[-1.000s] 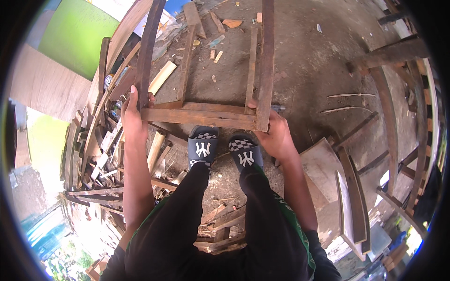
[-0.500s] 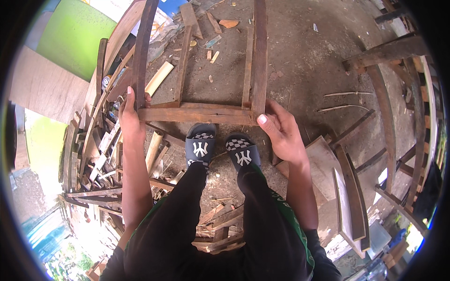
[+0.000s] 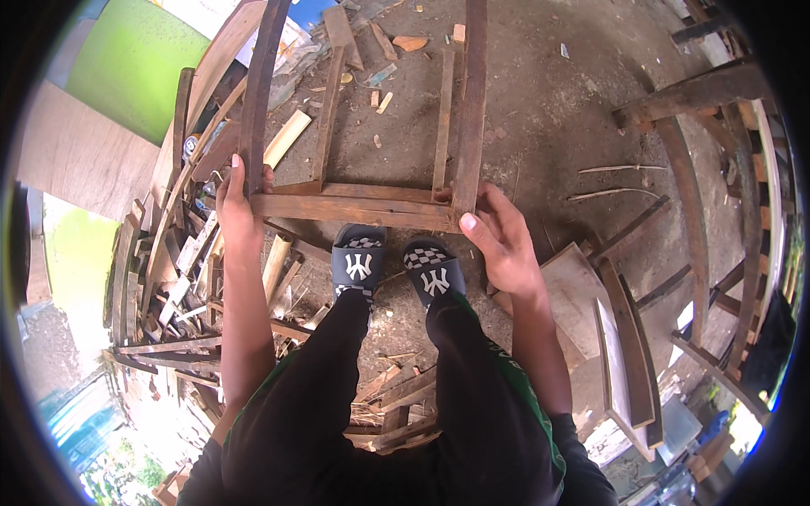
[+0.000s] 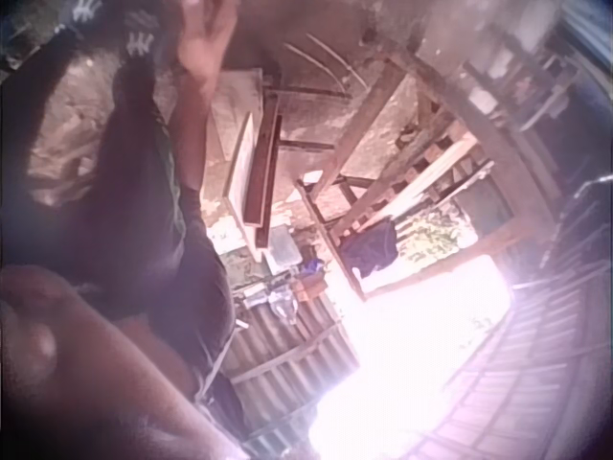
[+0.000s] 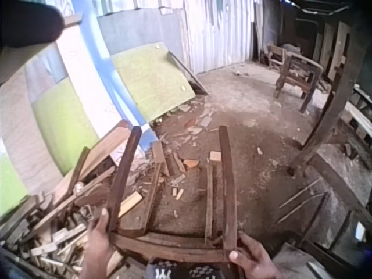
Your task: The person assembles a small wooden frame by hand, aligning pieces and securing them with a hammer and nails. They repeatedly adjust the frame and hammer nails into joints to hold the structure together.
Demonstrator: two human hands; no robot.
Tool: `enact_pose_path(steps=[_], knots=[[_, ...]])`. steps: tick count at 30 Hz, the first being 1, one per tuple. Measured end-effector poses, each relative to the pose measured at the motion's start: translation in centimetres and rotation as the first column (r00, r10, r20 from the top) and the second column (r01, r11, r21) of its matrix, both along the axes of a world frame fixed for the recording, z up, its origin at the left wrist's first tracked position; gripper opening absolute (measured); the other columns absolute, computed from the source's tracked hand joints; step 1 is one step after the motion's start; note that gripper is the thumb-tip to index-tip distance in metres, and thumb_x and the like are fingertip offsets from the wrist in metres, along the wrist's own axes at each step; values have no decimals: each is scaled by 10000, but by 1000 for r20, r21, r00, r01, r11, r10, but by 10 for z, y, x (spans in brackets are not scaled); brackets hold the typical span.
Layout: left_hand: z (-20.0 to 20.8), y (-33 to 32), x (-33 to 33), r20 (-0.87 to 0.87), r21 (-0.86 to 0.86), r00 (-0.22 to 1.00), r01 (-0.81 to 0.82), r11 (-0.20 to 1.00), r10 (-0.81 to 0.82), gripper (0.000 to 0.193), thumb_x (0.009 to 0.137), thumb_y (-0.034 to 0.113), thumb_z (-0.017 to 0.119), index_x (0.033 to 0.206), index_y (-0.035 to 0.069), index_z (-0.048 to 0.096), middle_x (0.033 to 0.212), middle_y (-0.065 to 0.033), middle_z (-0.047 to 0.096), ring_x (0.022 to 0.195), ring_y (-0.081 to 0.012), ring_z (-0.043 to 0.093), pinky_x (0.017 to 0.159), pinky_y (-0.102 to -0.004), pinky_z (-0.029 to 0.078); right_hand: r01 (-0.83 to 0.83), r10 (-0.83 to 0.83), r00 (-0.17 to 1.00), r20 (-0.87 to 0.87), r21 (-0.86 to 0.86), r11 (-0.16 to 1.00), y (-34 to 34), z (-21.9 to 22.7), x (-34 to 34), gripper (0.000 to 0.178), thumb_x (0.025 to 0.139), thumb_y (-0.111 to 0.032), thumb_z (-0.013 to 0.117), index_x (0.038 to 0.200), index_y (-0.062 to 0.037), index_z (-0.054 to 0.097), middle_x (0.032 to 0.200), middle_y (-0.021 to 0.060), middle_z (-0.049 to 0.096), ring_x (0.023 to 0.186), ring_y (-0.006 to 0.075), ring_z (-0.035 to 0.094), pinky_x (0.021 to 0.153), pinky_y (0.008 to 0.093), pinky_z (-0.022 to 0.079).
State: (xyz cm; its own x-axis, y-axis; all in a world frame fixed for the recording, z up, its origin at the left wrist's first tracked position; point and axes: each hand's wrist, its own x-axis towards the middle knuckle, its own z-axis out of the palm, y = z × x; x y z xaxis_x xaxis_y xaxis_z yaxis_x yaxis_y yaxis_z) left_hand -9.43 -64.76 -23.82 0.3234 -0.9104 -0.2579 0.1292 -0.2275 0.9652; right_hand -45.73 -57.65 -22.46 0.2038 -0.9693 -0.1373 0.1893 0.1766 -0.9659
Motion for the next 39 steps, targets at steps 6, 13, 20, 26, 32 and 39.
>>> enact_pose_path(steps=[6,13,20,26,32,39], knots=[[6,-2,-8,40,4,999,-34,999,34,478,1072,471,577,1013,22,731,828,-54,686,725,-125,558,723,-291,444,-6,6,1000,-3,-8,1000,-1,2,1,452,1064,-221,622,1380,87,526,1328,166,654,1261,216,600,1123,382,428],[14,-4,-13,323,-80,936,-119,990,139,419,1075,353,604,1285,-6,651,1006,-72,688,832,-145,592,782,-309,469,19,-19,1000,8,7,1000,0,1,5,443,1058,-209,625,1378,82,531,1329,162,655,1263,212,598,1128,384,423],[15,-3,-16,608,-138,792,48,989,46,425,1087,310,582,1388,11,603,1159,-114,677,1044,-187,614,937,-346,479,47,-47,999,26,14,999,4,2,5,440,1051,-214,631,1372,74,542,1318,149,660,1250,207,601,1123,379,422],[22,5,-13,653,-203,754,79,976,75,532,1117,386,509,1530,51,487,1341,-128,607,1259,-229,566,1023,-397,480,26,-27,998,-49,-21,999,2,-1,2,393,1054,-233,619,1321,55,597,1258,125,682,1203,179,603,1087,348,428],[83,75,43,647,-261,754,76,962,116,506,1115,294,484,1561,59,437,1288,-102,612,1099,-145,562,922,-297,463,59,-58,998,-9,91,994,4,-23,-4,411,1056,-268,619,1356,11,587,1273,84,655,1194,171,594,1064,338,441],[241,229,109,803,-281,557,39,959,212,490,1130,346,446,1503,34,513,1251,-110,631,1111,-185,591,917,-341,515,142,-156,986,53,208,968,0,-39,-2,588,1021,-320,708,1493,-40,495,1414,61,569,1336,209,526,1140,482,416]])
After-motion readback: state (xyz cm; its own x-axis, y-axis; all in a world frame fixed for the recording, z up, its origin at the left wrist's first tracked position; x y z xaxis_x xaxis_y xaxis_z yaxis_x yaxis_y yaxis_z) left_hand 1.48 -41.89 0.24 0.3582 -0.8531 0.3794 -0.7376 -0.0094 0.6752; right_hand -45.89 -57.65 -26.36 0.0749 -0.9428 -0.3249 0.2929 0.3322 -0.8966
